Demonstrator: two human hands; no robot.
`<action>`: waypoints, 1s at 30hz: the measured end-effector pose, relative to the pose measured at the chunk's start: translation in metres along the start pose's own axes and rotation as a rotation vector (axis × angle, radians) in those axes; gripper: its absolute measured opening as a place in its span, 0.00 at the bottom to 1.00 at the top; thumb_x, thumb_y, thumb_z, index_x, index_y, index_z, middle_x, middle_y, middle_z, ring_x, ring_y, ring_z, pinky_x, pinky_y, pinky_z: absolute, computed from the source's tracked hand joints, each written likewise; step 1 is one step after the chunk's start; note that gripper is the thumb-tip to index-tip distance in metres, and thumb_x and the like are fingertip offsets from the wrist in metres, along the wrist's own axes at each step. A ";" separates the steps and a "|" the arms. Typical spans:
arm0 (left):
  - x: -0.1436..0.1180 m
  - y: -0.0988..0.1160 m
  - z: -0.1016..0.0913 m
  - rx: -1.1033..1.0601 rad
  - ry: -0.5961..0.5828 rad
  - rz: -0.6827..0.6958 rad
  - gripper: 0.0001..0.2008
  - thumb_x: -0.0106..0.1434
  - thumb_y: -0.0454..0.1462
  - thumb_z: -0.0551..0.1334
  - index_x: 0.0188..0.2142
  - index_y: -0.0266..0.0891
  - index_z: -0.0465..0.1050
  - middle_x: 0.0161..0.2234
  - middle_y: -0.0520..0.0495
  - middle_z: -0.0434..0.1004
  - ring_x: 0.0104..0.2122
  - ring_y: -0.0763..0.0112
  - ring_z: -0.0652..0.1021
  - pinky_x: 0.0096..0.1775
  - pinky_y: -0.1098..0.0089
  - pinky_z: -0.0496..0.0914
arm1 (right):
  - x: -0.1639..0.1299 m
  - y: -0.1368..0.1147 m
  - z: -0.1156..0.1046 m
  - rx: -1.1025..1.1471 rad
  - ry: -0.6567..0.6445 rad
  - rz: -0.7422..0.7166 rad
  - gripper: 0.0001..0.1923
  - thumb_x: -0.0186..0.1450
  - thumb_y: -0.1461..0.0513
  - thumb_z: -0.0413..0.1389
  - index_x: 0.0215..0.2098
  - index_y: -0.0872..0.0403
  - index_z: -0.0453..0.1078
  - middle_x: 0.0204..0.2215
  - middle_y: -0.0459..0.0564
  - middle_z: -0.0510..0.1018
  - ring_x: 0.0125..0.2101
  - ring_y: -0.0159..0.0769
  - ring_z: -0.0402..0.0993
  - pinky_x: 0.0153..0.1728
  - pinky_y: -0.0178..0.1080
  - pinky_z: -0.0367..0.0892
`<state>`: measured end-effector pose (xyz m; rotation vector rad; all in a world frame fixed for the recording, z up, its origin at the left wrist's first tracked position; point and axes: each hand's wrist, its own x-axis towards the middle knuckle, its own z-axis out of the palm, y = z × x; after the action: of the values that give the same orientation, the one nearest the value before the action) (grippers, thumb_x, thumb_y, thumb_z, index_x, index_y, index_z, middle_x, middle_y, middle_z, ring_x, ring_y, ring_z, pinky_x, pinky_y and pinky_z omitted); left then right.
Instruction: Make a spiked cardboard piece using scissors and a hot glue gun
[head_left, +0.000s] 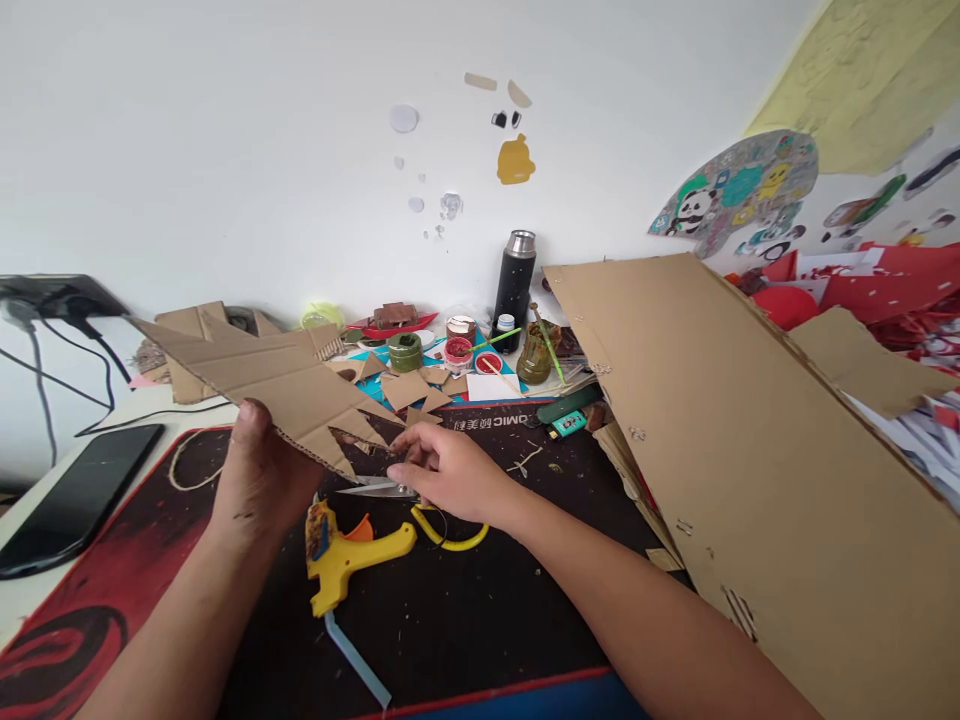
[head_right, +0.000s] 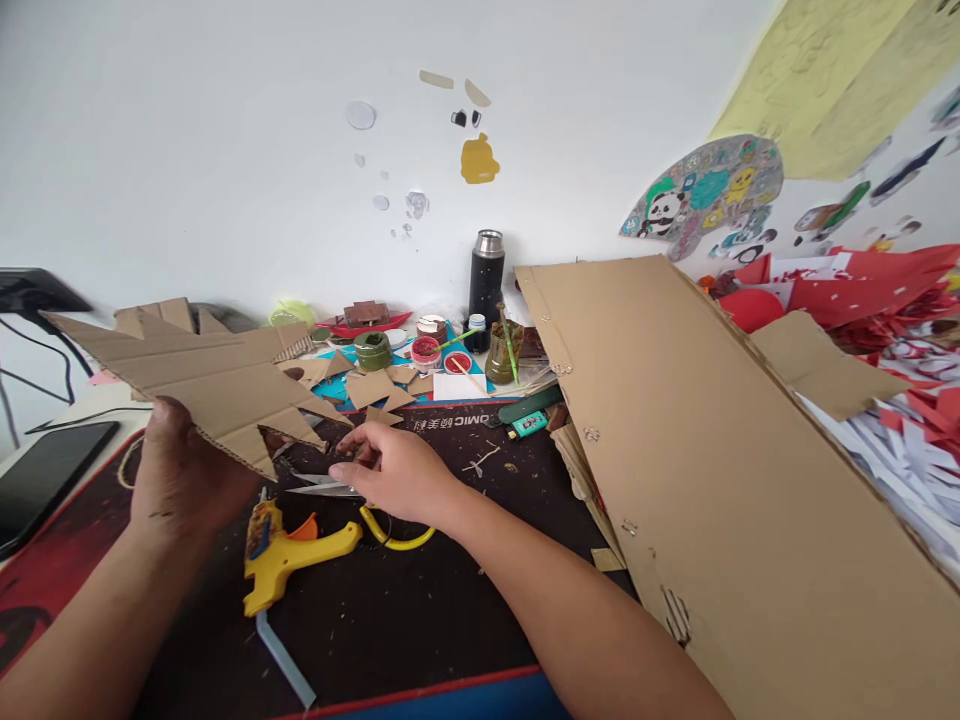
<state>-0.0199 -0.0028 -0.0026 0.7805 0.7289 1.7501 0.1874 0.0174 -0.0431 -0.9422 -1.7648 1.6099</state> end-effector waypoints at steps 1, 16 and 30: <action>0.000 0.000 0.000 0.005 -0.003 0.004 0.41 0.50 0.56 0.83 0.61 0.49 0.80 0.53 0.41 0.88 0.57 0.38 0.83 0.52 0.48 0.83 | 0.000 -0.002 0.000 0.030 -0.011 0.000 0.13 0.70 0.54 0.67 0.48 0.50 0.74 0.32 0.44 0.76 0.24 0.30 0.71 0.26 0.35 0.64; -0.007 -0.005 -0.003 0.139 -0.099 -0.027 0.42 0.50 0.55 0.82 0.62 0.50 0.78 0.54 0.39 0.87 0.52 0.41 0.85 0.46 0.51 0.84 | -0.003 -0.015 0.007 0.676 -0.167 0.198 0.33 0.67 0.34 0.62 0.35 0.55 0.73 0.19 0.43 0.75 0.16 0.27 0.66 0.16 0.32 0.51; -0.004 -0.011 -0.008 0.197 -0.149 -0.063 0.35 0.51 0.56 0.80 0.56 0.50 0.80 0.51 0.39 0.86 0.54 0.37 0.82 0.49 0.47 0.81 | 0.000 -0.012 0.008 0.753 -0.148 0.215 0.24 0.69 0.43 0.66 0.33 0.56 0.75 0.15 0.40 0.70 0.14 0.28 0.63 0.16 0.33 0.46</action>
<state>-0.0190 -0.0043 -0.0160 0.9996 0.8229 1.5607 0.1796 0.0123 -0.0320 -0.6606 -0.9942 2.2825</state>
